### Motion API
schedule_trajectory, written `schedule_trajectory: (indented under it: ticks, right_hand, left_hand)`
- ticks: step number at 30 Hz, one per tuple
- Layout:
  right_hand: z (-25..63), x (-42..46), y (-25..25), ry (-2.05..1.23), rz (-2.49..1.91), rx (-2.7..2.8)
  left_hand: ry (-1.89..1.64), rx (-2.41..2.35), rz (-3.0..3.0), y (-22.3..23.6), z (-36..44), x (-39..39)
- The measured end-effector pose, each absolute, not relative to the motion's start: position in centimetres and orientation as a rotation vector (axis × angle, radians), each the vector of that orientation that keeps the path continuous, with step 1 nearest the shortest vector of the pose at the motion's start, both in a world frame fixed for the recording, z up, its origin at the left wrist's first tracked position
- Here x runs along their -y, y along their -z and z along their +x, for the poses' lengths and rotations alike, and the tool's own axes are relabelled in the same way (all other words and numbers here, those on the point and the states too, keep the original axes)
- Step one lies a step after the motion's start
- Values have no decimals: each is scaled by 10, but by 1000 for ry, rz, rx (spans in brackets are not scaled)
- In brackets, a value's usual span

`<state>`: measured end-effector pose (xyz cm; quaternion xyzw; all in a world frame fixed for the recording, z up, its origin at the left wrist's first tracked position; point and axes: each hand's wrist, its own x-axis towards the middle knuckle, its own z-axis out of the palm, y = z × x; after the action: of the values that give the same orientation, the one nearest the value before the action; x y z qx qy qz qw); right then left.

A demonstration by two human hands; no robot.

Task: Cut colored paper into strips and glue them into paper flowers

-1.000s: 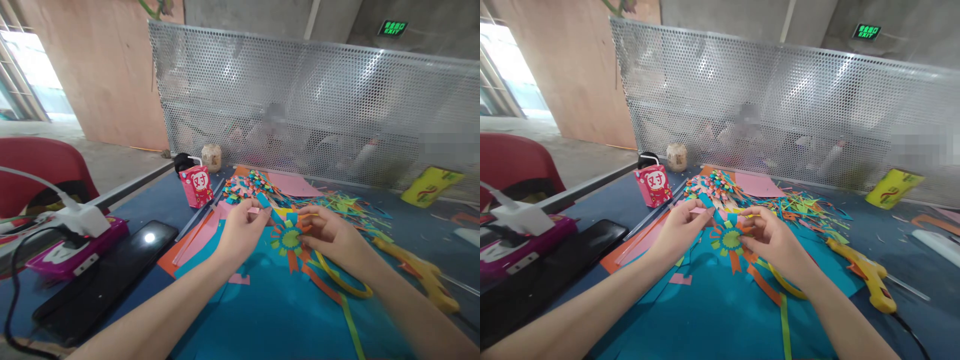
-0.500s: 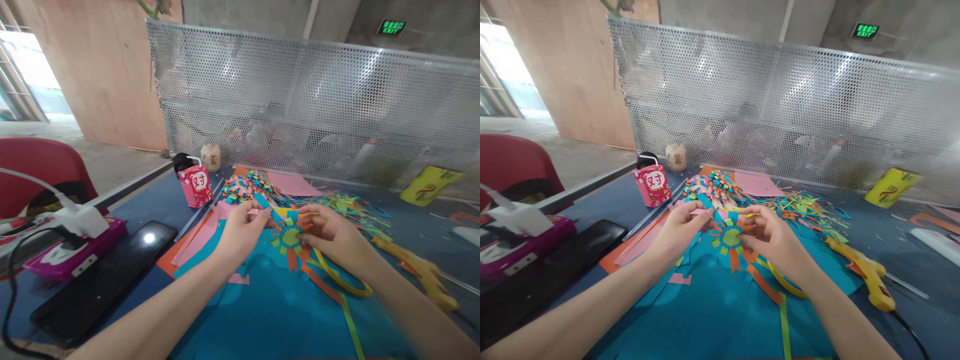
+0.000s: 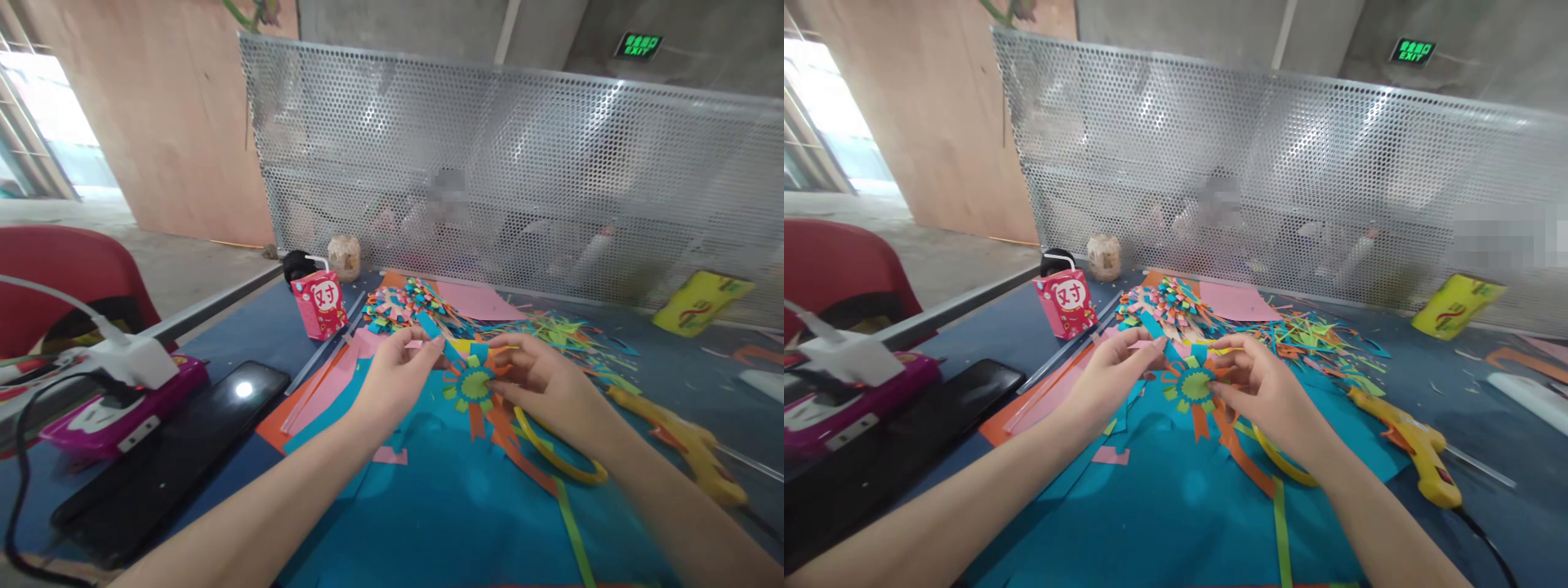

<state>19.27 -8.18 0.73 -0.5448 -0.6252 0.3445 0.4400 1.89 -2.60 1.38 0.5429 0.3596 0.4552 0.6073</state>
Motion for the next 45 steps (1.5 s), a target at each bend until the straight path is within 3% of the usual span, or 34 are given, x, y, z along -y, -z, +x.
schedule_trajectory:
  ticks: [26,31,35,41,45]
  right_hand:
    - [190,84,-9,-721,-1404,1591]
    - [189,88,-10,-117,-1443,1667]
    - [197,94,-9,383,-1188,1909]
    - [206,97,-6,770,-771,2143]
    - [200,97,-13,897,-718,2200]
  left_hand:
    - [-1030,-821,1248,-12,18,26]
    - [-1038,-726,1226,-13,15,22]
    - [-979,-634,999,-22,11,20]
    - [-614,-569,938,-25,7,23]
    - [-522,-573,1004,-20,9,27]
